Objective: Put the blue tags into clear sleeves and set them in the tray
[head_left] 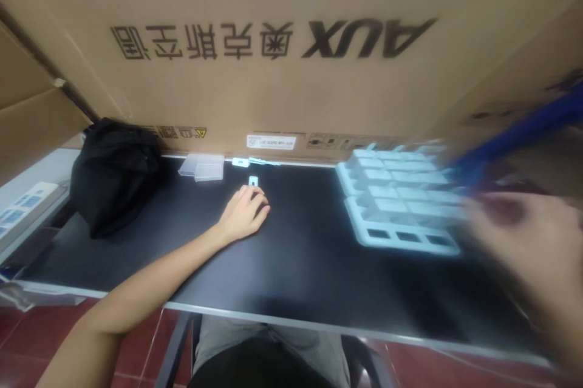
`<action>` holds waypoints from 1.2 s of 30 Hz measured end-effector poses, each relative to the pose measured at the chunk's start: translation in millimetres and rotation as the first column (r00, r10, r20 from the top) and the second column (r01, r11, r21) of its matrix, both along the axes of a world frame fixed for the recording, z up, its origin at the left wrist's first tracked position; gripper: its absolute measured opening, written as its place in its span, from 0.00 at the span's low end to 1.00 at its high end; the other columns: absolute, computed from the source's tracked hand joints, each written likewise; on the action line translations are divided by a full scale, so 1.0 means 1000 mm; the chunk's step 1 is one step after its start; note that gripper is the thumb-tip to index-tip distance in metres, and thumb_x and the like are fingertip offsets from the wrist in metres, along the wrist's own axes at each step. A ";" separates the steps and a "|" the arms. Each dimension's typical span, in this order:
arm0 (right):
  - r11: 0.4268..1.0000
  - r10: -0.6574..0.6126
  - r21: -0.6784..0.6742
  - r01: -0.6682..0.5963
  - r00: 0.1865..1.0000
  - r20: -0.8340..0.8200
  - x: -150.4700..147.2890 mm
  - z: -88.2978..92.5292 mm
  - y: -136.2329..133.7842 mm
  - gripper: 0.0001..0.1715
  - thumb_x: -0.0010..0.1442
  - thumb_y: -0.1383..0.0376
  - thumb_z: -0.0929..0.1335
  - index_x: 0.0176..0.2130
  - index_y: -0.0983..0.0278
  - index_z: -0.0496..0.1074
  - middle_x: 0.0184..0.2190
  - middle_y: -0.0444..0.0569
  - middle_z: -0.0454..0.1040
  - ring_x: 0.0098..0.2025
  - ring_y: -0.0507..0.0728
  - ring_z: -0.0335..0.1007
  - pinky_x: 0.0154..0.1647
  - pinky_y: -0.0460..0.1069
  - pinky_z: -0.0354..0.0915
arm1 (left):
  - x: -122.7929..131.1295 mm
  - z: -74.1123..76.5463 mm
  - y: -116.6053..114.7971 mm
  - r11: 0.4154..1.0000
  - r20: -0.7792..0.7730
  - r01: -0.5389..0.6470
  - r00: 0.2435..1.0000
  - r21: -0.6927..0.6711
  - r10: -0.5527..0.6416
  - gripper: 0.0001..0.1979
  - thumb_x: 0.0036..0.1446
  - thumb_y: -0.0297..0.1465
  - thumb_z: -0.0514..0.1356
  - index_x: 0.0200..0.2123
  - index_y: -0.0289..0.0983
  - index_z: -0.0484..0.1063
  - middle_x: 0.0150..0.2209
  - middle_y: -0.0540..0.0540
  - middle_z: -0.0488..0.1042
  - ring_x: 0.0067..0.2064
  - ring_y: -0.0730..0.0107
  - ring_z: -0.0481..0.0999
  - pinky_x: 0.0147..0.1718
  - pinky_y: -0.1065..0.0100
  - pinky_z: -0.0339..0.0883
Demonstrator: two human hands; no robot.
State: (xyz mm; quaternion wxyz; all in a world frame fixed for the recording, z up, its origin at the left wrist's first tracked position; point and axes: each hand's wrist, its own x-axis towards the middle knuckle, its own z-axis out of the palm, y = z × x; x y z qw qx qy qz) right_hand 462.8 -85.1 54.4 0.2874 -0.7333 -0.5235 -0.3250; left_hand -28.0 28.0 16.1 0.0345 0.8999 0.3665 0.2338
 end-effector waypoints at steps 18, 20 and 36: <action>0.475 0.767 -0.406 -0.781 0.594 -0.245 -0.310 -0.029 0.112 0.19 0.72 0.62 0.60 0.56 0.65 0.73 0.52 0.58 0.76 0.50 0.63 0.67 0.51 0.57 0.66 | -0.076 0.005 0.069 0.841 0.022 -0.477 0.872 0.256 0.489 0.16 0.68 0.39 0.55 0.48 0.35 0.76 0.58 0.34 0.72 0.60 0.43 0.68 0.62 0.46 0.60; 0.471 0.769 -0.408 -0.782 0.590 -0.245 -0.320 -0.034 0.123 0.20 0.73 0.61 0.60 0.56 0.64 0.73 0.54 0.58 0.75 0.51 0.63 0.67 0.51 0.57 0.66 | -0.075 0.002 0.069 0.856 -0.015 -0.457 0.880 0.241 0.474 0.15 0.67 0.39 0.56 0.45 0.35 0.77 0.52 0.35 0.76 0.57 0.44 0.71 0.62 0.46 0.60; 0.539 0.648 -0.283 -0.793 0.605 -0.462 -0.242 -0.050 0.094 0.12 0.63 0.68 0.66 0.48 0.61 0.68 0.39 0.49 0.79 0.39 0.57 0.77 0.43 0.51 0.71 | -0.042 -0.001 0.037 0.997 -0.076 0.073 0.994 -0.010 -0.073 0.17 0.65 0.38 0.61 0.56 0.49 0.77 0.63 0.41 0.67 0.65 0.48 0.65 0.61 0.46 0.69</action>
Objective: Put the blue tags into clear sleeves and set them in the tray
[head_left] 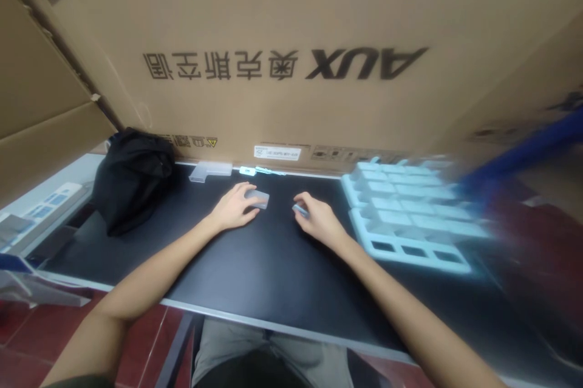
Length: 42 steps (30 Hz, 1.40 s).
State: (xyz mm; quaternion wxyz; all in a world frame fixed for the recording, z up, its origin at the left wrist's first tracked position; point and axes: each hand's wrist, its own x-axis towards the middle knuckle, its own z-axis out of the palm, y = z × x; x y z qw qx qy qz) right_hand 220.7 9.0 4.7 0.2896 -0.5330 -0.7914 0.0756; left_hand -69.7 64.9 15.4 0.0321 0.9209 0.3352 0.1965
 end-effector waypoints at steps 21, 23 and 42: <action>0.952 -0.057 -0.222 -0.210 0.591 -0.805 -0.027 0.023 -0.030 0.21 0.54 0.48 0.77 0.37 0.60 0.73 0.33 0.48 0.78 0.35 0.55 0.77 0.36 0.51 0.76 | 0.041 -0.019 -0.047 0.832 0.718 0.370 0.694 -0.413 0.047 0.35 0.48 0.46 0.76 0.53 0.38 0.70 0.49 0.38 0.74 0.44 0.63 0.76 0.43 0.60 0.73; 0.961 -0.077 -0.211 -0.179 0.559 -0.826 -0.027 0.025 -0.031 0.22 0.53 0.49 0.78 0.36 0.60 0.73 0.32 0.48 0.78 0.34 0.56 0.76 0.37 0.52 0.76 | 0.039 -0.015 -0.047 0.865 0.692 0.358 0.722 -0.353 -0.016 0.32 0.50 0.44 0.75 0.54 0.38 0.71 0.49 0.39 0.73 0.45 0.61 0.75 0.45 0.59 0.73; 0.967 0.080 -0.075 -0.242 0.573 -0.815 -0.040 0.020 -0.037 0.16 0.59 0.51 0.75 0.38 0.60 0.76 0.38 0.50 0.73 0.39 0.56 0.73 0.39 0.52 0.74 | 0.038 -0.005 -0.057 0.881 0.437 0.340 0.882 -0.328 -0.177 0.34 0.59 0.37 0.66 0.65 0.41 0.59 0.60 0.36 0.72 0.58 0.49 0.76 0.58 0.51 0.71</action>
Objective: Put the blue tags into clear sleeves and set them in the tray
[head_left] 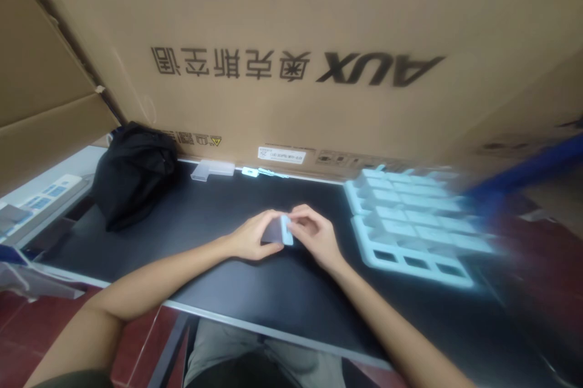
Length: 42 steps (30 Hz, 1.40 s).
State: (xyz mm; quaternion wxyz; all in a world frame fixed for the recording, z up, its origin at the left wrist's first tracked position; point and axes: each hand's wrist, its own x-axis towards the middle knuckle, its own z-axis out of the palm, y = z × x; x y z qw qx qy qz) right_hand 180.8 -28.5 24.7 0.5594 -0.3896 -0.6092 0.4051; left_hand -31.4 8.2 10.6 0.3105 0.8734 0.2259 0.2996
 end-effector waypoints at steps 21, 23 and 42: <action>0.982 0.116 -0.152 -0.114 0.993 0.000 -0.010 -0.010 -0.002 0.25 0.67 0.41 0.65 0.35 0.59 0.64 0.27 0.41 0.68 0.27 0.52 0.67 0.31 0.50 0.69 | 0.001 0.006 0.001 0.995 -0.080 -0.096 0.992 -0.030 0.094 0.23 0.61 0.48 0.62 0.53 0.42 0.70 0.45 0.46 0.79 0.41 0.62 0.80 0.45 0.64 0.73; 0.982 0.068 -0.176 -0.066 0.998 0.007 -0.006 -0.012 0.005 0.27 0.66 0.40 0.65 0.35 0.59 0.64 0.26 0.40 0.67 0.25 0.51 0.66 0.30 0.49 0.67 | 0.001 0.005 0.002 0.994 -0.077 -0.109 0.991 -0.031 0.106 0.23 0.61 0.48 0.62 0.53 0.42 0.69 0.44 0.47 0.79 0.40 0.63 0.80 0.44 0.64 0.73; 0.996 -0.084 0.040 0.075 0.785 0.614 0.005 -0.026 0.033 0.10 0.68 0.58 0.64 0.41 0.62 0.69 0.37 0.48 0.74 0.34 0.53 0.72 0.36 0.49 0.70 | 0.001 0.002 0.001 0.992 -0.069 -0.121 0.990 -0.030 0.119 0.28 0.59 0.49 0.63 0.56 0.41 0.69 0.45 0.46 0.78 0.40 0.64 0.79 0.42 0.67 0.71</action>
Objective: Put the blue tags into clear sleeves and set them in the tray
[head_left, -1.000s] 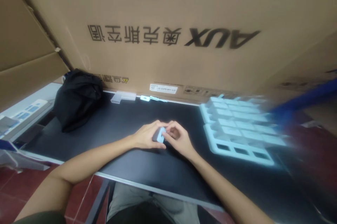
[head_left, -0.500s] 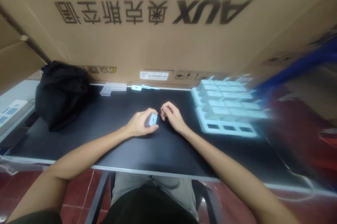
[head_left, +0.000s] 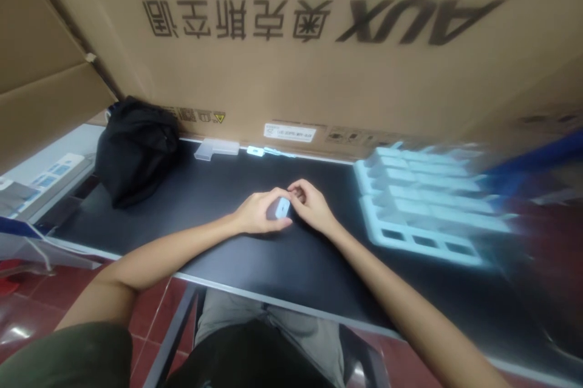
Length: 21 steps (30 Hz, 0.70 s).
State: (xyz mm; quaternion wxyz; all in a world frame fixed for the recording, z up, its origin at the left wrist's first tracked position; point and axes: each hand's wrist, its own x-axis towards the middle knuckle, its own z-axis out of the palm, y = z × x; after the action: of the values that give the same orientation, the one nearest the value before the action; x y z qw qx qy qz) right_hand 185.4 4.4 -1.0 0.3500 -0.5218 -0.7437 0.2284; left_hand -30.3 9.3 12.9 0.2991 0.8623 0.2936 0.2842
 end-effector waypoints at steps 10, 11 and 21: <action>0.994 -0.088 0.102 0.049 0.906 0.413 -0.035 0.015 0.089 0.27 0.64 0.71 0.61 0.62 0.73 0.65 0.64 0.66 0.65 0.63 0.67 0.60 0.65 0.59 0.61 | -0.002 0.000 -0.001 1.000 0.036 -0.012 0.999 0.008 0.011 0.25 0.59 0.47 0.63 0.54 0.39 0.70 0.39 0.48 0.77 0.35 0.67 0.76 0.40 0.67 0.70; 0.994 -0.091 0.095 0.053 0.887 0.453 -0.038 0.018 0.094 0.28 0.64 0.72 0.61 0.62 0.73 0.65 0.63 0.66 0.67 0.62 0.67 0.61 0.63 0.59 0.62 | -0.002 0.000 -0.001 1.000 0.041 -0.009 0.999 0.008 0.009 0.25 0.59 0.47 0.64 0.54 0.39 0.70 0.40 0.48 0.77 0.36 0.67 0.77 0.40 0.67 0.71; 0.997 -0.080 0.058 0.056 0.765 0.639 -0.047 0.035 0.109 0.21 0.62 0.78 0.61 0.52 0.71 0.71 0.50 0.65 0.75 0.54 0.64 0.66 0.56 0.55 0.64 | -0.002 -0.004 0.001 0.999 0.009 0.013 1.000 0.033 -0.013 0.28 0.57 0.50 0.64 0.55 0.40 0.70 0.44 0.46 0.79 0.39 0.65 0.80 0.43 0.66 0.73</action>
State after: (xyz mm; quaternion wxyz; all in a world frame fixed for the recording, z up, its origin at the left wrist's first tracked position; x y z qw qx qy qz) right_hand 138.7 113.4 33.8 0.0930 -0.5885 -0.8030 0.0108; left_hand -31.8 9.8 8.6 0.2879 0.8677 0.2818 0.2911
